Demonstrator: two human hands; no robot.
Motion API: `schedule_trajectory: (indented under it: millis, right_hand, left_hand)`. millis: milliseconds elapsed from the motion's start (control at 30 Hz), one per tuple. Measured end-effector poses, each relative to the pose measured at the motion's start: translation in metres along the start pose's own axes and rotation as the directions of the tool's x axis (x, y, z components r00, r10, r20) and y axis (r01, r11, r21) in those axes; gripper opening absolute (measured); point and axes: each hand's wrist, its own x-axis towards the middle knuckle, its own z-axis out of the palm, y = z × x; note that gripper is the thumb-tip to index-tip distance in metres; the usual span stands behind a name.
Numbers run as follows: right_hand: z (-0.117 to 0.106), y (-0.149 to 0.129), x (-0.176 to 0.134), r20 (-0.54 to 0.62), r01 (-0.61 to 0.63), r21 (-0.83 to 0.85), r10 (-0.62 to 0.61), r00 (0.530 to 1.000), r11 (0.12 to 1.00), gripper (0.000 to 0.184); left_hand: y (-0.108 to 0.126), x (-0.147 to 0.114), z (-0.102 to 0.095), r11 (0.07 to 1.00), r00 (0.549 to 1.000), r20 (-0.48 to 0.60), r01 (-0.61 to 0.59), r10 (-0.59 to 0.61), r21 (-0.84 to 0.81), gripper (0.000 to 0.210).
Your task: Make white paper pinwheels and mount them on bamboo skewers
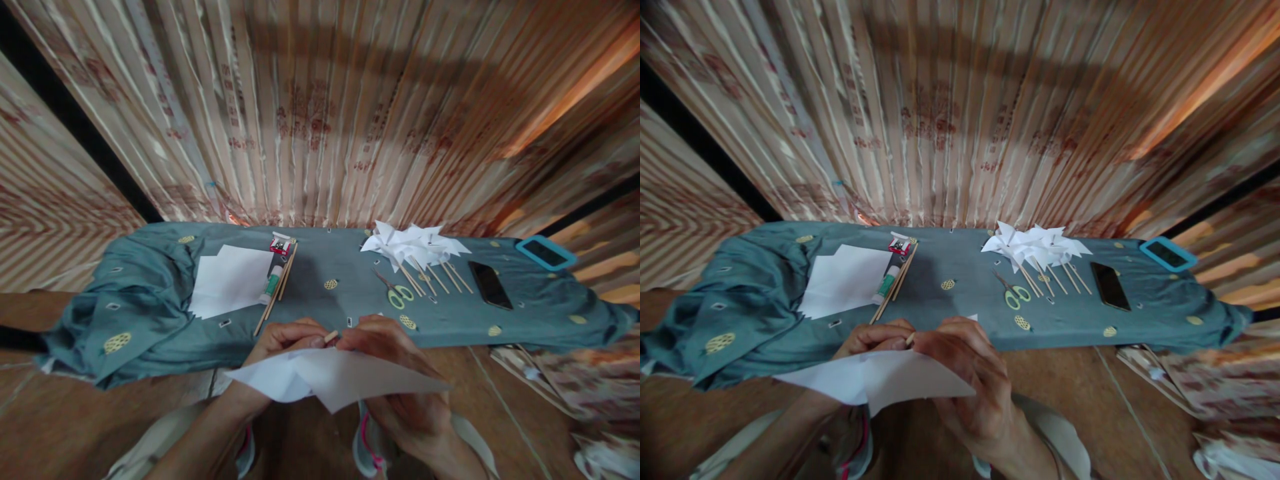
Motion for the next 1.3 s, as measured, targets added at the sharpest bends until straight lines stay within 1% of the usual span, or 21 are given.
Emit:
schedule_trajectory:
  millis: [67, 133, 200, 233, 267, 333, 433, 500, 567, 667, 733, 867, 967, 1067, 1167, 1300]
  right_hand:
    - [0.0, -0.001, 0.0, 0.003, 0.008, -0.013, -0.008, 1.0, 1.0, 0.026]
    - [0.0, -0.002, 0.001, -0.001, 0.012, -0.012, -0.012, 1.0, 1.0, 0.024]
    - [0.0, -0.003, 0.002, 0.004, 0.017, -0.011, -0.017, 1.0, 1.0, 0.022]
    - [-0.001, -0.004, 0.003, 0.01, 0.023, -0.015, -0.023, 1.0, 1.0, 0.022]
    - [-0.001, -0.004, 0.003, 0.02, 0.029, -0.023, -0.029, 0.999, 0.999, 0.023]
    - [-0.002, -0.005, 0.003, 0.022, 0.037, -0.037, -0.036, 0.999, 0.999, 0.024]
    - [-0.002, -0.007, 0.001, 0.029, 0.034, -0.03, -0.034, 0.999, 0.999, 0.023]
    - [-0.001, -0.007, -0.002, 0.034, 0.018, -0.014, -0.018, 0.999, 1.0, 0.021]
    - [-0.001, -0.008, -0.003, 0.046, 0.0, -0.008, 0.0, 0.999, 1.0, 0.021]
    - [-0.002, -0.007, -0.002, 0.062, 0.007, -0.011, -0.006, 0.998, 1.0, 0.025]
    - [-0.003, -0.005, 0.001, 0.039, -0.002, -0.021, 0.003, 0.999, 1.0, 0.025]
    - [-0.003, -0.002, 0.003, -0.015, -0.038, -0.035, 0.037, 0.999, 0.999, 0.022]
    - [-0.004, 0.0, 0.002, -0.018, -0.051, -0.014, 0.051, 0.999, 0.999, 0.025]
    - [-0.006, 0.0, 0.001, -0.018, -0.034, -0.021, 0.033, 0.999, 0.999, 0.027]
    - [-0.008, 0.0, 0.001, 0.005, -0.031, -0.054, 0.031, 0.999, 0.998, 0.024]
    - [-0.01, 0.0, 0.001, 0.014, -0.029, -0.087, 0.031, 0.999, 0.996, 0.025]
  left_hand:
    - [-0.002, -0.001, 0.0, 0.998, 0.999, -0.013, 0.038, -0.038, -0.057, 0.022]
    - [-0.004, -0.002, 0.001, 0.982, 0.99, -0.057, 0.12, -0.13, -0.148, 0.024]
    - [-0.005, -0.002, 0.002, 0.952, 0.97, -0.104, 0.189, -0.219, -0.242, 0.034]
    - [-0.006, -0.002, 0.003, 0.937, 0.963, -0.117, 0.203, -0.244, -0.285, 0.039]
    - [-0.005, -0.002, 0.003, 0.925, 0.96, -0.119, 0.206, -0.255, -0.32, 0.041]
    - [-0.004, -0.001, 0.004, 0.907, 0.959, -0.102, 0.21, -0.263, -0.366, 0.04]
    - [-0.002, 0.002, 0.002, 0.893, 0.956, -0.082, 0.228, -0.28, -0.388, 0.035]
    - [-0.003, 0.005, 0.0, 0.894, 0.959, -0.091, 0.212, -0.267, -0.394, 0.035]
    - [-0.003, 0.006, -0.001, 0.902, 0.962, -0.102, 0.198, -0.254, -0.385, 0.036]
    - [-0.003, 0.004, 0.0, 0.911, 0.955, -0.101, 0.228, -0.277, -0.342, 0.037]
    - [-0.003, 0.003, 0.002, 0.918, 0.955, -0.092, 0.243, -0.284, -0.313, 0.037]
    - [-0.008, 0.001, 0.006, 0.95, 0.975, -0.066, 0.192, -0.214, -0.247, 0.027]
    - [-0.008, 0.001, 0.008, 0.974, 0.985, -0.056, 0.149, -0.161, -0.171, 0.018]
    - [-0.004, 0.001, 0.01, 0.988, 0.991, -0.049, 0.117, -0.122, -0.105, 0.014]
    - [0.0, 0.0, 0.011, 0.99, 0.991, -0.044, 0.125, -0.128, -0.071, 0.013]
    - [0.002, 0.0, 0.012, 0.986, 0.988, -0.026, 0.147, -0.15, -0.078, 0.012]
